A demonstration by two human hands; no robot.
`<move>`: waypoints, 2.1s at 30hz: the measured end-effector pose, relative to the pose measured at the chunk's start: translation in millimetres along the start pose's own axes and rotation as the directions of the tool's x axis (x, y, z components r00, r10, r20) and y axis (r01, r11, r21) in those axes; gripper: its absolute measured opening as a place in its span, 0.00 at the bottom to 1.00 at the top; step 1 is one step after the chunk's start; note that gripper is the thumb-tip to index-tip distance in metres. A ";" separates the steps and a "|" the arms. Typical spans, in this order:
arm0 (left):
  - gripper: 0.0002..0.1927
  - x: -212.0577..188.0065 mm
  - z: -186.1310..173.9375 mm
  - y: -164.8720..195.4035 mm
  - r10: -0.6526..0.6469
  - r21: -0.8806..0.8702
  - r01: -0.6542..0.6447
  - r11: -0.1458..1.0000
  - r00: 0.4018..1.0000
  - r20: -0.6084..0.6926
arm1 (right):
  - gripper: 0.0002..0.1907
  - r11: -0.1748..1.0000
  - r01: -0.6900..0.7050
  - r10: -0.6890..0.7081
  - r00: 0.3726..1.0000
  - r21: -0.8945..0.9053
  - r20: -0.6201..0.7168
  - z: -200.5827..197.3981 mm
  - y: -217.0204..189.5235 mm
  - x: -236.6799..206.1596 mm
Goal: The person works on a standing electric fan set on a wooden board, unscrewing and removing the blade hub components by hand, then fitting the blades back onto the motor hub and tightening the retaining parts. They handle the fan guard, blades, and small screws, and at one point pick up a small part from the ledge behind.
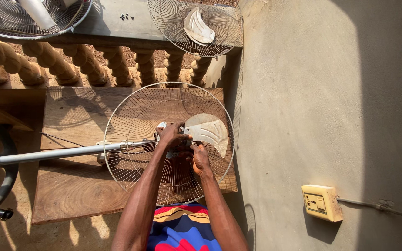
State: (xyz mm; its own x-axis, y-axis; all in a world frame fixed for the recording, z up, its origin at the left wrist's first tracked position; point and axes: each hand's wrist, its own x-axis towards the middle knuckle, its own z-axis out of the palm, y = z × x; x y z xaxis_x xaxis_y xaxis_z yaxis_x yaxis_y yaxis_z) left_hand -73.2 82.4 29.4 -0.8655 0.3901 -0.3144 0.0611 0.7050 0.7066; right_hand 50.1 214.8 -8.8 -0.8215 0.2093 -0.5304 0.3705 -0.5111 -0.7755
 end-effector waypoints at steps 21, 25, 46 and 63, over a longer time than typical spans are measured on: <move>0.23 1.1 -8.8 -10.0 -0.220 -0.453 0.265 0.851 0.964 0.152 | 0.07 0.792 0.462 -0.586 0.758 -0.400 -0.285 -58.5 -113.5 -93.8; 0.21 2.1 -10.9 -1.3 -0.213 -0.374 0.210 0.903 0.977 0.033 | 0.06 0.905 0.281 -0.424 0.656 -0.320 -0.624 -107.6 -90.7 -62.8; 0.13 -0.3 3.2 -9.7 -0.256 -0.380 0.193 0.904 0.959 -0.121 | 0.17 0.632 0.088 -0.604 0.679 -0.770 -0.418 -97.3 -123.1 -87.1; 0.15 9.6 -25.6 -13.4 -0.089 -0.408 0.148 0.901 0.983 0.160 | 0.11 0.205 0.561 -0.715 0.645 -0.802 0.269 88.0 -147.3 -89.7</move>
State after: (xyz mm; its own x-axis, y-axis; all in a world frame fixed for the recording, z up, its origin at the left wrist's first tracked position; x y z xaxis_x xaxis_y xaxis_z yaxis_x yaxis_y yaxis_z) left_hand -95.0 61.5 33.1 -0.7765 0.4158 -0.4735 -0.2759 0.4511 0.8487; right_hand 31.0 198.0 183.2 -0.9115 0.2767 0.3044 -0.0375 0.6810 -0.7313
